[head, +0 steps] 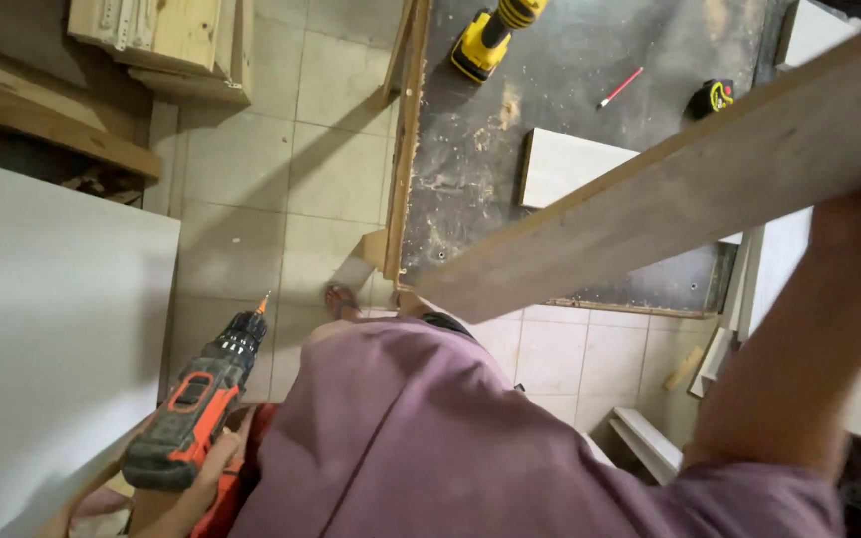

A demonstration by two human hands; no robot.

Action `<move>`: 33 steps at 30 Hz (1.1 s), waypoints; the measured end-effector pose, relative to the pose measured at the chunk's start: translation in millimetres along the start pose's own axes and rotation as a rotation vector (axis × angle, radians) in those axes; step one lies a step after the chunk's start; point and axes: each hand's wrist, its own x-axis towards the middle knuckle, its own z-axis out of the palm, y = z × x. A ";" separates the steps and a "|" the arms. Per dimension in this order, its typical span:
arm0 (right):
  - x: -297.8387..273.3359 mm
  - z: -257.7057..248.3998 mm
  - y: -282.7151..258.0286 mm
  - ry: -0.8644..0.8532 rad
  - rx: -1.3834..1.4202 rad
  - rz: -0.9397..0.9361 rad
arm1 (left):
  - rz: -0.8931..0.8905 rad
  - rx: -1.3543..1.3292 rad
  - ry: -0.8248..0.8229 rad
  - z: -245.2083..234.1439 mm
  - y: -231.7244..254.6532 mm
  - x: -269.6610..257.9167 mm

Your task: Using a cordless power drill to create pilot holes in white wooden boards on a workbench.

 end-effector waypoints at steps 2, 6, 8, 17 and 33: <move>-17.8 -28.7 21.8 0.245 0.151 0.039 | -0.012 0.003 -0.006 -7.7 10.8 1.4; -55.5 -24.7 32.1 0.619 0.389 0.098 | -0.028 0.075 -0.030 -15.5 4.0 8.9; -81.4 23.1 22.3 1.055 0.302 0.425 | 0.181 0.220 0.038 -17.4 -4.7 16.8; -108.2 7.6 124.9 1.172 0.488 0.614 | 0.132 0.181 -0.005 -21.0 2.8 8.4; -113.6 -73.5 263.7 1.050 -0.009 0.758 | 0.386 0.197 0.021 25.5 0.0 24.9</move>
